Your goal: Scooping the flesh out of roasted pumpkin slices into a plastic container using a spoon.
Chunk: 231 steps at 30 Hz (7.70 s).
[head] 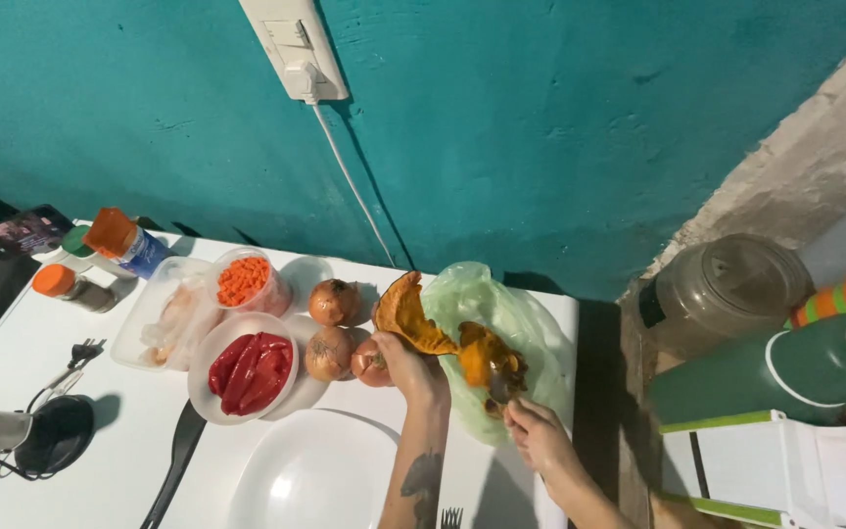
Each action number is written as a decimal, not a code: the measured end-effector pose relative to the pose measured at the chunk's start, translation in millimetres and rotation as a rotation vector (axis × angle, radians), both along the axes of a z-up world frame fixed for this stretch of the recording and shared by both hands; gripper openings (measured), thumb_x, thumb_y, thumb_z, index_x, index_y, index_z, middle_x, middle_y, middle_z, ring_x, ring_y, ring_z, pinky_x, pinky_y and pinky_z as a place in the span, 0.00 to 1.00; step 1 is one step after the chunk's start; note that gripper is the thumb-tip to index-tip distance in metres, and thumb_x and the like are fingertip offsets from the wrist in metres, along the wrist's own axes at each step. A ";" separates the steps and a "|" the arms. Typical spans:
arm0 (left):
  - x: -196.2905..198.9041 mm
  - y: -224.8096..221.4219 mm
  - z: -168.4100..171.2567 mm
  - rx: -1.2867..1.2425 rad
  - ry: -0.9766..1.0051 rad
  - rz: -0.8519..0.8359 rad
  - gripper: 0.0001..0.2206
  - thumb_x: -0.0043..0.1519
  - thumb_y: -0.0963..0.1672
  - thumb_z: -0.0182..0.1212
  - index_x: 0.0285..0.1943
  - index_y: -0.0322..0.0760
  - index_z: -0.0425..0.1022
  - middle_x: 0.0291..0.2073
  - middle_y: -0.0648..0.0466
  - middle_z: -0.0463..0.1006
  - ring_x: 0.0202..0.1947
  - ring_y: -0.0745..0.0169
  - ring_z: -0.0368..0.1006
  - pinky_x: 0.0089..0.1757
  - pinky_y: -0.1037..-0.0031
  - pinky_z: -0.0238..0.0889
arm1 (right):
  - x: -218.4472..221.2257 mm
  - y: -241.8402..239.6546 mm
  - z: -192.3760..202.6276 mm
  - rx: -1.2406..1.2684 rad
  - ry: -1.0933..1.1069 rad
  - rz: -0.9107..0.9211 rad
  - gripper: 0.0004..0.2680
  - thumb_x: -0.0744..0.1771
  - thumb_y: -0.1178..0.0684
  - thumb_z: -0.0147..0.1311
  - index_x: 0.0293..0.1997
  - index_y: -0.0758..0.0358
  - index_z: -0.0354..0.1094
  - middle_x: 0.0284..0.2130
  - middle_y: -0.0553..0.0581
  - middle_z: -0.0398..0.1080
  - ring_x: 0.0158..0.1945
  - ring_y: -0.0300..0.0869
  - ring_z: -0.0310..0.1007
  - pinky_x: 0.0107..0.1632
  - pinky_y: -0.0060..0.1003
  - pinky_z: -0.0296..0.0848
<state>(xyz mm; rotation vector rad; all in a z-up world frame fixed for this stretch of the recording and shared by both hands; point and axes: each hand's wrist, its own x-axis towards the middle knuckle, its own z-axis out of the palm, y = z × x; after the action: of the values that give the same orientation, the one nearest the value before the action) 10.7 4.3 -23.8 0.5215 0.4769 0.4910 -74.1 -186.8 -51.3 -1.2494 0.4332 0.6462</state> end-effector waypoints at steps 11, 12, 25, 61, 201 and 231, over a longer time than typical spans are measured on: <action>9.4 -19.3 -13.6 -0.016 -0.080 -0.095 0.28 0.69 0.57 0.41 0.75 0.44 0.56 0.66 0.52 0.67 0.62 0.54 0.67 0.57 0.63 0.64 | 10.2 -10.5 -11.3 -0.172 -0.086 0.108 0.12 0.70 0.46 0.47 0.29 0.59 0.66 0.16 0.47 0.56 0.18 0.35 0.49 0.22 0.32 0.49; 7.5 -20.4 -9.1 -0.005 -0.070 -0.102 0.28 0.69 0.56 0.41 0.75 0.45 0.55 0.67 0.52 0.66 0.64 0.55 0.66 0.59 0.63 0.63 | 10.3 -12.3 -1.1 -0.054 0.024 0.129 0.11 0.69 0.45 0.46 0.29 0.58 0.66 0.16 0.46 0.55 0.17 0.35 0.45 0.21 0.33 0.44; -24.8 -32.5 21.6 0.270 -0.024 -0.171 0.29 0.69 0.57 0.38 0.78 0.47 0.53 0.70 0.55 0.64 0.67 0.58 0.63 0.58 0.66 0.61 | 39.5 9.3 63.9 -0.943 -0.324 0.221 0.30 0.60 0.18 0.48 0.18 0.62 0.72 0.14 0.55 0.69 0.25 0.45 0.73 0.35 0.42 0.70; -68.2 34.0 20.8 -0.174 0.012 -0.153 0.29 0.67 0.60 0.39 0.72 0.47 0.61 0.62 0.51 0.72 0.55 0.51 0.71 0.48 0.66 0.66 | 27.0 3.0 36.2 -1.532 -1.024 0.312 0.11 0.64 0.51 0.50 0.47 0.64 0.64 0.42 0.65 0.74 0.45 0.59 0.79 0.46 0.51 0.78; -333.1 -228.3 41.9 -0.467 0.301 -0.558 0.28 0.71 0.56 0.34 0.67 0.37 0.67 0.64 0.46 0.71 0.65 0.45 0.65 0.63 0.54 0.55 | -300.5 -271.4 -34.3 -1.287 -0.892 0.230 0.06 0.67 0.59 0.60 0.46 0.64 0.76 0.34 0.54 0.71 0.29 0.39 0.77 0.31 0.31 0.80; -347.1 -223.3 13.1 -0.361 0.345 -0.567 0.31 0.69 0.59 0.36 0.67 0.36 0.68 0.59 0.46 0.75 0.51 0.44 0.71 0.53 0.57 0.67 | -286.2 -247.8 49.1 -0.983 -0.709 -0.019 0.07 0.68 0.50 0.54 0.40 0.63 0.67 0.34 0.60 0.77 0.37 0.56 0.80 0.36 0.47 0.77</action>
<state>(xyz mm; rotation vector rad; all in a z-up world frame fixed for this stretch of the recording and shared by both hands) -336.4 -219.0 -10.8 0.3684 0.6994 -0.2335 -360.3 -434.6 -2.1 -2.2799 0.1425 -0.1152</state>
